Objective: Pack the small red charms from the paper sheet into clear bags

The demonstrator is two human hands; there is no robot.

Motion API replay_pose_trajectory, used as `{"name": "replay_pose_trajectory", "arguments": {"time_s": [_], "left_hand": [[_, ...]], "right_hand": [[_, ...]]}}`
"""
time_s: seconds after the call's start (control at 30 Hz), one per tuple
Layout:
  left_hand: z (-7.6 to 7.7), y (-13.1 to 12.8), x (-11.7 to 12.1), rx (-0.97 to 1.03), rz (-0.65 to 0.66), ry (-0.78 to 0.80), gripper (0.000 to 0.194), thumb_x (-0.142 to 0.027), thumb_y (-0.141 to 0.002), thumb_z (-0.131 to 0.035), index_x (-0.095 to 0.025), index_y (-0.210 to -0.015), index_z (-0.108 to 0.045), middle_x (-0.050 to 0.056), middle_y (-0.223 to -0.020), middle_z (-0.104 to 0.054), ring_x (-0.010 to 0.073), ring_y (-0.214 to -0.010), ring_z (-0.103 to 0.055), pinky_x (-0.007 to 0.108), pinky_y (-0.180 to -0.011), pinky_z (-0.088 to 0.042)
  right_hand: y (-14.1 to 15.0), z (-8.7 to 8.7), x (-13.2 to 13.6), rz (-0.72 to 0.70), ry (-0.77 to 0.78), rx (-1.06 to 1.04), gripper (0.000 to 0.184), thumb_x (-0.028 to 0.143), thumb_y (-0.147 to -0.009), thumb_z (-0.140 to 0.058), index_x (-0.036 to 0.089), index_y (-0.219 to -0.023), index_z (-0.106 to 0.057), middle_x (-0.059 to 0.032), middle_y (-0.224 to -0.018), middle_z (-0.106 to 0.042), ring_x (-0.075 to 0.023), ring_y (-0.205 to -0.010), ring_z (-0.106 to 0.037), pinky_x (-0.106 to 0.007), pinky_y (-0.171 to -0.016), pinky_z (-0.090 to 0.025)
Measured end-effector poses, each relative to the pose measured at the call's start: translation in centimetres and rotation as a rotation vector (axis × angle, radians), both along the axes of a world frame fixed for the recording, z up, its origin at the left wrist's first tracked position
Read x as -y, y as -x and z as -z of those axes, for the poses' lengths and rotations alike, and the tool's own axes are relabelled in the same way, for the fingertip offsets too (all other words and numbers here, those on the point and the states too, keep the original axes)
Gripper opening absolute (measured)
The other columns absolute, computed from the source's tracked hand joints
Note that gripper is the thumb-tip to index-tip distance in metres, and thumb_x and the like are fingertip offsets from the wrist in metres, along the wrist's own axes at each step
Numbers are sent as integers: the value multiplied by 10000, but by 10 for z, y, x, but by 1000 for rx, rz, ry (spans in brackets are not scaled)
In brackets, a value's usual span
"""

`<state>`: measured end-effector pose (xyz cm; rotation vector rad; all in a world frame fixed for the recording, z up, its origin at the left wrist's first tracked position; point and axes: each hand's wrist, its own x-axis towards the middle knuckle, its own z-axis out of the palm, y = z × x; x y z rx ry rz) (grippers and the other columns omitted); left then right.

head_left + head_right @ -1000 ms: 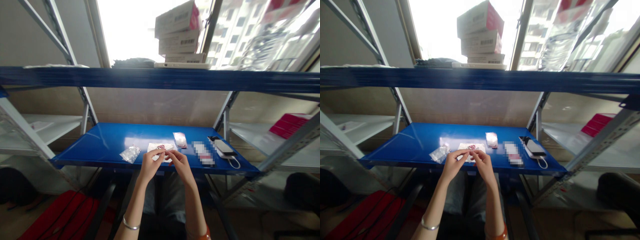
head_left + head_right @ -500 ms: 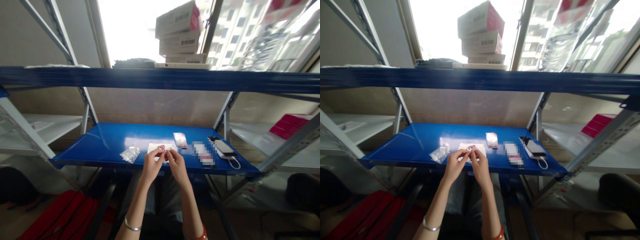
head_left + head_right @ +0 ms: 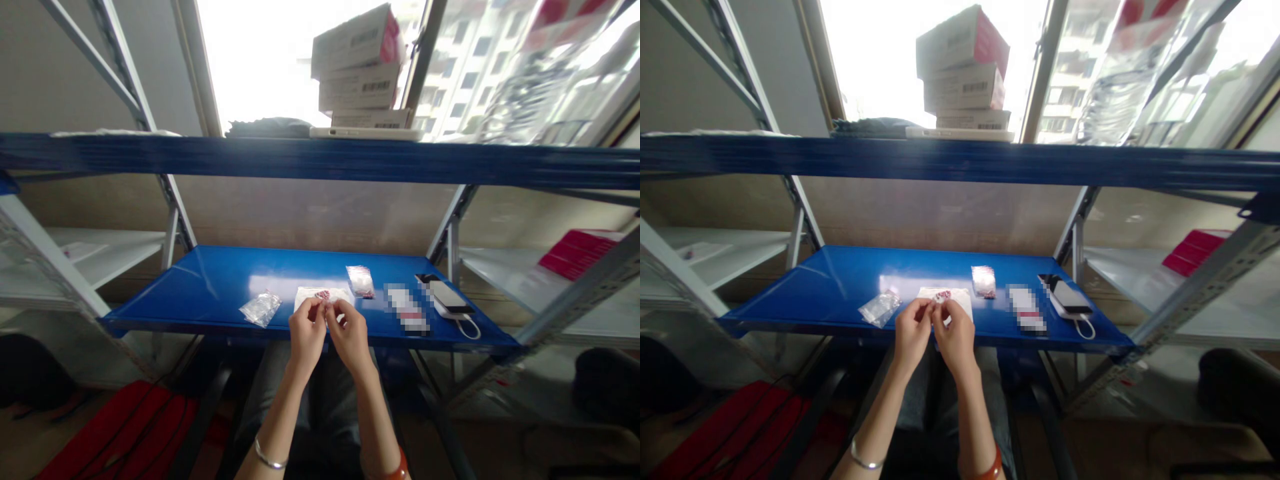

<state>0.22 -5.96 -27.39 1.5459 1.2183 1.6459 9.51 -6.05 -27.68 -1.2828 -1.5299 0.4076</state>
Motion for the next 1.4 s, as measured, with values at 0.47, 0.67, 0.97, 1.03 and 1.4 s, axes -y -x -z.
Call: {"name": "replay_pose_trajectory", "arguments": {"time_s": [0.47, 0.67, 0.97, 1.03, 1.4], "left_hand": [[4, 22, -11, -9, -83, -44, 234, -383, -824, -555, -176, -846, -661, 45, -814, -698, 173, -759, -651, 242, -641, -501], [4, 14, -7, -108, -97, -133, 201, -328, -816, -575, -188, -896, -694, 63, -901, -718, 201, -829, -665, 302, -713, -532], [-3, 2, 2, -158, -69, -375, 146, -231, -836, -564, -192, -909, -684, 73, -941, -689, 191, -909, -634, 340, -816, -518], [-4, 5, 0, -193, -54, -403, 132, -224, -831, -572, -187, -886, -685, 76, -937, -677, 192, -917, -623, 349, -832, -510], [18, 45, -21, -644, 160, -146, 814, -81, -736, -595, -338, -1419, -235, 67, -1485, -271, 269, -1367, -230, 478, -1084, -250]], "right_hand": [[13, -3, 7, 45, -41, -82, 223, 317, -807, -508, 198, -620, -483, 11, -617, -508, -117, -578, -472, -223, -530, -343], [9, 2, 2, 195, -92, -107, 109, 306, -763, -574, 197, -762, -585, -32, -846, -549, -121, -620, -522, -242, -534, -395], [4, 6, 0, 50, -106, -289, 285, 322, -808, -540, 194, -1027, -670, -99, -1031, -565, -131, -687, -564, -254, -538, -468], [2, 7, -2, 36, -100, -293, 326, 302, -798, -546, 201, -1091, -646, -96, -1042, -561, -123, -676, -562, -246, -524, -466], [-5, 15, -10, -50, 1, -90, 347, 163, -705, -547, 238, -1021, -668, -71, -1061, -533, -141, -758, -552, -264, -588, -478]]}}
